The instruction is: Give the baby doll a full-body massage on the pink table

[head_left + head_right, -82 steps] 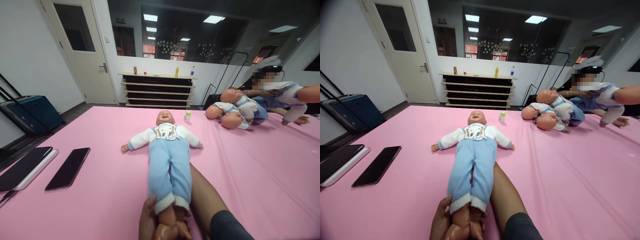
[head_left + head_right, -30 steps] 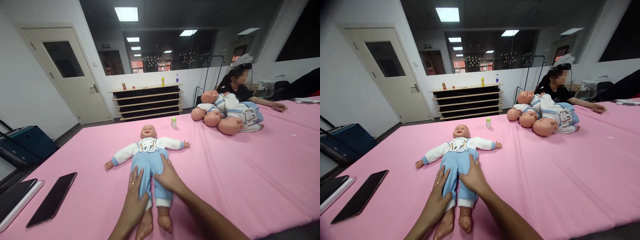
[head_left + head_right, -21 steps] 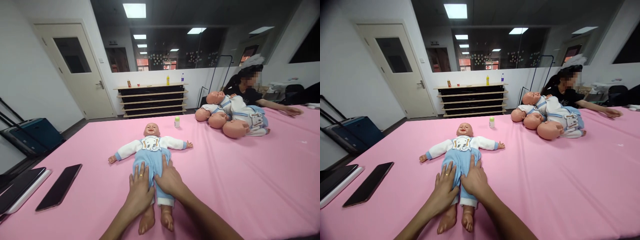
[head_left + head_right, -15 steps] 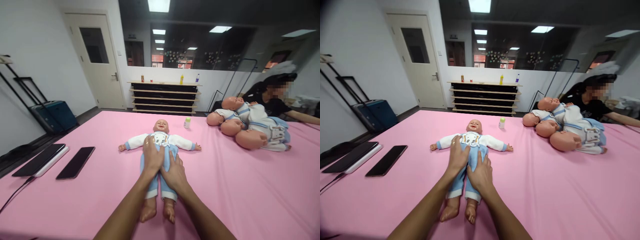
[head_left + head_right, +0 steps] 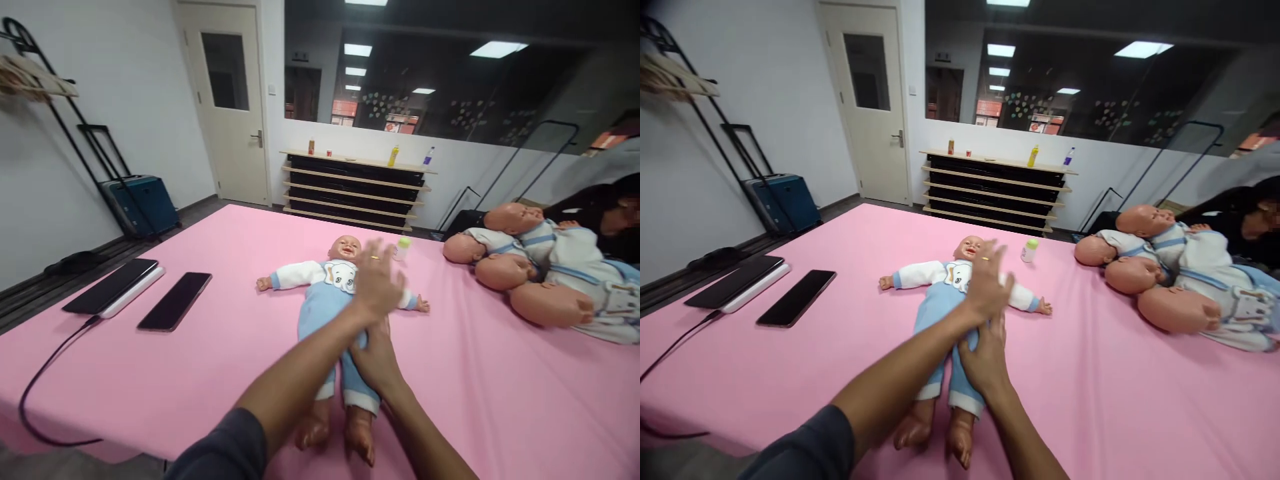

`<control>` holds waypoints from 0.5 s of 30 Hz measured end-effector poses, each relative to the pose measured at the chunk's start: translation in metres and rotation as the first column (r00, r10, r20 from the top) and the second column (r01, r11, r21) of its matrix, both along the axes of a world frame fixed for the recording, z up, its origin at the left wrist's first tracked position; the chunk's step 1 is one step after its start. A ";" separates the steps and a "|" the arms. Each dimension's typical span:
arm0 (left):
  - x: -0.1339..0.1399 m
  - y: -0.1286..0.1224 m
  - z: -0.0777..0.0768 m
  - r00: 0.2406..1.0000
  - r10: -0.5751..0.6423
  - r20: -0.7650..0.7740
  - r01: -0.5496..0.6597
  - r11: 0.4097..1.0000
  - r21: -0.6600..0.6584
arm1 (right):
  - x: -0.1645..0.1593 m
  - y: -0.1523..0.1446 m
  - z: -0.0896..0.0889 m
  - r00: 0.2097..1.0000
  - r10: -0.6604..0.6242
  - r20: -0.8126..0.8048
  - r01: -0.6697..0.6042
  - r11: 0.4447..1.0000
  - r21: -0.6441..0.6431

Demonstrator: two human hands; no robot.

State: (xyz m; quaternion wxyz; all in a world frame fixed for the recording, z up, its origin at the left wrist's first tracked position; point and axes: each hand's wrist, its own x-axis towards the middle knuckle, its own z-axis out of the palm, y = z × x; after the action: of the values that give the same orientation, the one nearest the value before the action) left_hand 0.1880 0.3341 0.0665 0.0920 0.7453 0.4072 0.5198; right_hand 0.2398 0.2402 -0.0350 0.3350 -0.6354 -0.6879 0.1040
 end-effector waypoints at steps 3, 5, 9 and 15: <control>-0.077 0.051 -0.040 0.983 0.177 -0.045 -0.181 0.978 -0.102 | -0.007 -0.004 0.010 0.999 -0.047 0.007 0.048 0.987 -0.156; -0.121 0.075 -0.071 0.952 0.276 -0.134 -0.298 0.935 -0.191 | -0.011 -0.005 0.015 0.998 -0.055 -0.009 0.052 0.973 -0.226; -0.161 0.085 -0.116 0.884 0.305 -0.355 -0.382 0.909 -0.168 | -0.015 -0.006 0.019 0.996 -0.077 -0.042 0.062 0.954 -0.294; -0.170 0.098 -0.116 0.794 0.228 -0.563 -0.291 0.956 -0.024 | -0.013 -0.006 0.017 0.994 -0.081 -0.073 0.056 0.956 -0.288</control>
State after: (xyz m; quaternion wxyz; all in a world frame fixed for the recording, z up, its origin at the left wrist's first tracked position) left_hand 0.0183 0.4317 -0.0493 -0.0615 0.7945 0.5425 0.2658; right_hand 0.2269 0.2344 -0.0175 0.2716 -0.6957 -0.6286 0.2172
